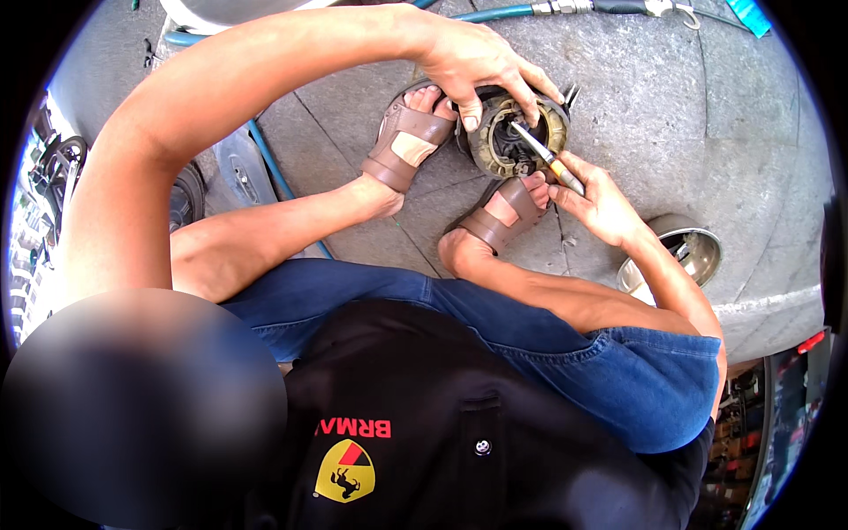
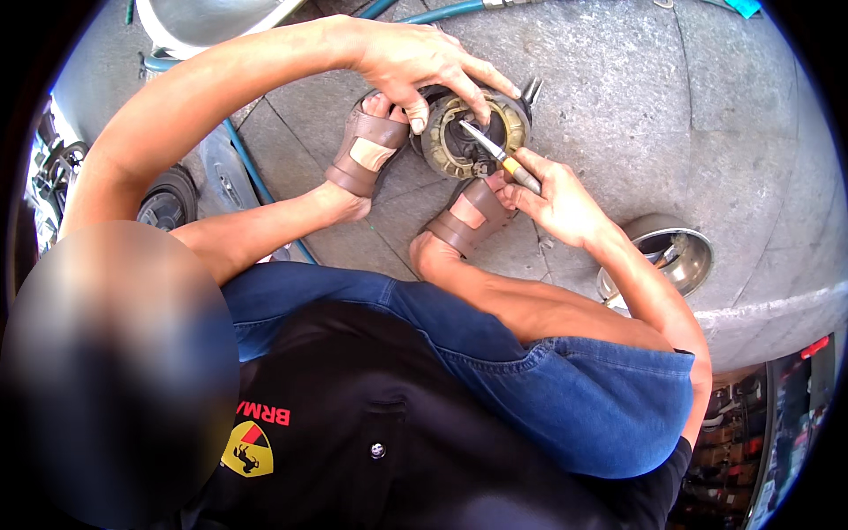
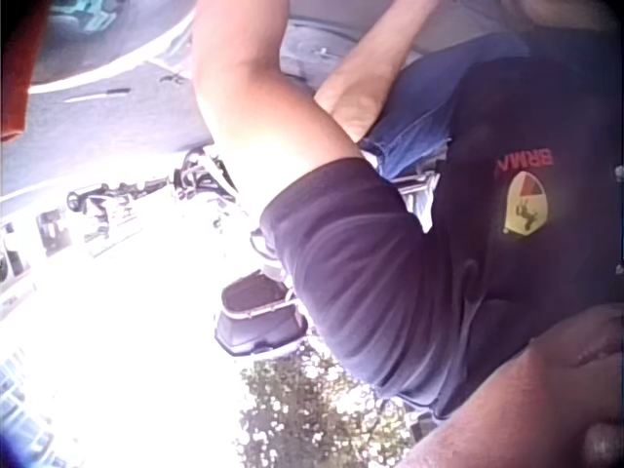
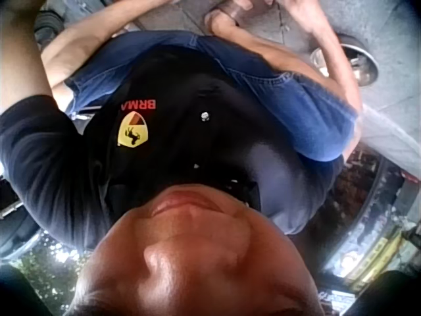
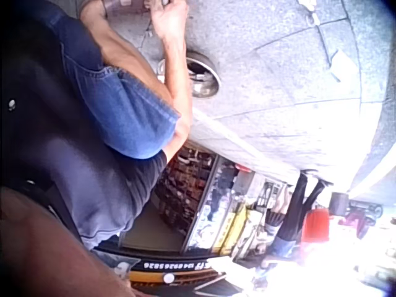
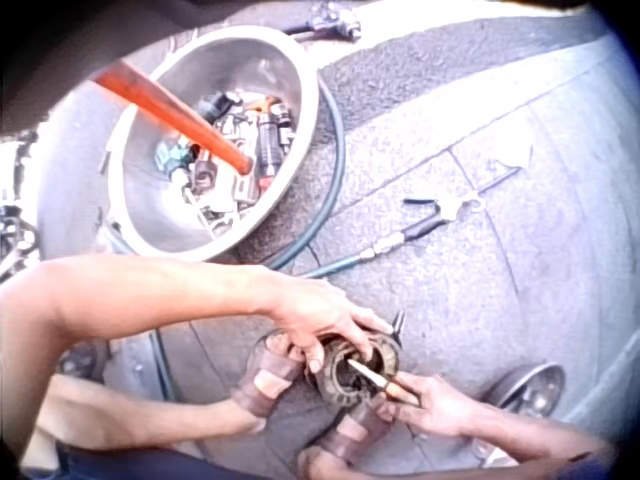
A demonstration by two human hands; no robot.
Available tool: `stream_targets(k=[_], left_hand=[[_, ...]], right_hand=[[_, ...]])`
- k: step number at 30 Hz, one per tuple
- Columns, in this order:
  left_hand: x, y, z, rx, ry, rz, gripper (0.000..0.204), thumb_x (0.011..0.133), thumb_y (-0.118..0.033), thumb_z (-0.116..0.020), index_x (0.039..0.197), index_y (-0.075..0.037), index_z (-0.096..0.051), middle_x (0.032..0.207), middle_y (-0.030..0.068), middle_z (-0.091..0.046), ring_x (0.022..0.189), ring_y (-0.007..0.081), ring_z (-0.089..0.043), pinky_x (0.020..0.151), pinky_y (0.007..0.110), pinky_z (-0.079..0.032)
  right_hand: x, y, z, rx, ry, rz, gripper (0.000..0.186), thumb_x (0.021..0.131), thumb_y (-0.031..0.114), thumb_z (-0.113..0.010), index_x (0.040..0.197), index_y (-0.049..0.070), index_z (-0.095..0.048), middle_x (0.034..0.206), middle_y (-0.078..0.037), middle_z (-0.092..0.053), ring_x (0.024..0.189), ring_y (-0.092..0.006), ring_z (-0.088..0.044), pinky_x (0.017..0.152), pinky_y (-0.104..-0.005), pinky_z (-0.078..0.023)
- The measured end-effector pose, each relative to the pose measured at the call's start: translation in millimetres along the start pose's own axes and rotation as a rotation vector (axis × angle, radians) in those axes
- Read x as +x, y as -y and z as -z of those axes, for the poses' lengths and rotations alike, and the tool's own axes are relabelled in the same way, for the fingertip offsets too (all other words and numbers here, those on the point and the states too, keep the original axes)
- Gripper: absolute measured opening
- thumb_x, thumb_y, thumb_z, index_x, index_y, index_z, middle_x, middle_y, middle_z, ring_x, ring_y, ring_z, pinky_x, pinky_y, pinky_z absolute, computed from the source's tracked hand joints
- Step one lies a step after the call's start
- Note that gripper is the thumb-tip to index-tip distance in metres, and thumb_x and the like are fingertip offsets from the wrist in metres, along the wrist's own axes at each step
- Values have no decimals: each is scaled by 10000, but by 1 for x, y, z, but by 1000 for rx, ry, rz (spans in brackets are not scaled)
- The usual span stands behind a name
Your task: The person repairs a motorcycle brake assembly by removing and re-installing components using a screwdriver and pliers. They hold the assembly in both hands while sitting on the ground.
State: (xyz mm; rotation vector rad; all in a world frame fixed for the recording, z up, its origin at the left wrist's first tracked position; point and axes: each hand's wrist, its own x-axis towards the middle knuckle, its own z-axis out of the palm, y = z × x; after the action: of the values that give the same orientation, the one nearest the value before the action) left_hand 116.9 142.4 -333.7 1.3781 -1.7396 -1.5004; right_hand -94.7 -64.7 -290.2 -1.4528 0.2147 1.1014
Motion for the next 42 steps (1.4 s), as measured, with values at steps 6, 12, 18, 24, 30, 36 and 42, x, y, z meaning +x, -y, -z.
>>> stream_targets(k=[6,12,18,24,30,36,42], left_hand=[[0,0,2,-64,0,-4,741,613,-218,-866,1322,-197,-651,1607,2,-384,1312,337,-548,1058,462,-487],[2,-5,6,-61,39,43,721,607,-174,-866,1297,-190,-658,1600,2,-394,1328,339,-535,1080,459,-473],[0,1,0,-12,-65,-71,672,606,-297,-852,1241,-169,-676,1585,-15,-416,1201,352,-627,950,486,-549],[1,-2,2,-14,-54,-43,663,593,-225,-859,1234,-207,-688,1585,-30,-416,1166,335,-646,928,467,-559],[1,-5,4,-5,-32,-15,684,581,-197,-864,1242,-220,-693,1581,-49,-422,1152,316,-655,916,455,-564],[1,-8,6,10,2,32,676,574,-154,-860,1228,-212,-702,1573,-48,-434,1139,323,-657,899,453,-568],[1,-7,6,20,-22,3,670,566,-116,-853,1212,-223,-714,1568,-50,-442,1128,311,-664,883,440,-577]], right_hand=[[3,-2,-3,160,97,-102,334,948,104,-632,1255,-12,-568,1082,-92,-698,974,-145,-633,876,-339,-540],[7,-13,-2,134,115,-46,345,943,102,-639,1261,-12,-569,1068,-104,-707,984,-164,-655,878,-354,-546],[8,-14,-1,100,105,13,328,950,125,-644,1240,-11,-572,1024,-115,-717,944,-189,-683,859,-365,-552],[8,-20,-4,93,129,52,321,941,115,-623,1229,-12,-563,1013,-139,-713,946,-215,-686,871,-379,-539],[10,-15,-2,79,149,47,328,895,62,-581,1212,-15,-543,1024,-193,-694,986,-290,-692,891,-413,-521],[13,-14,-2,15,181,19,323,881,59,-573,1194,-13,-540,992,-214,-689,960,-335,-694,857,-434,-521],[12,-16,-4,-57,169,69,265,962,98,-614,1190,-18,-545,948,-123,-690,892,-182,-653,847,-364,-533]])
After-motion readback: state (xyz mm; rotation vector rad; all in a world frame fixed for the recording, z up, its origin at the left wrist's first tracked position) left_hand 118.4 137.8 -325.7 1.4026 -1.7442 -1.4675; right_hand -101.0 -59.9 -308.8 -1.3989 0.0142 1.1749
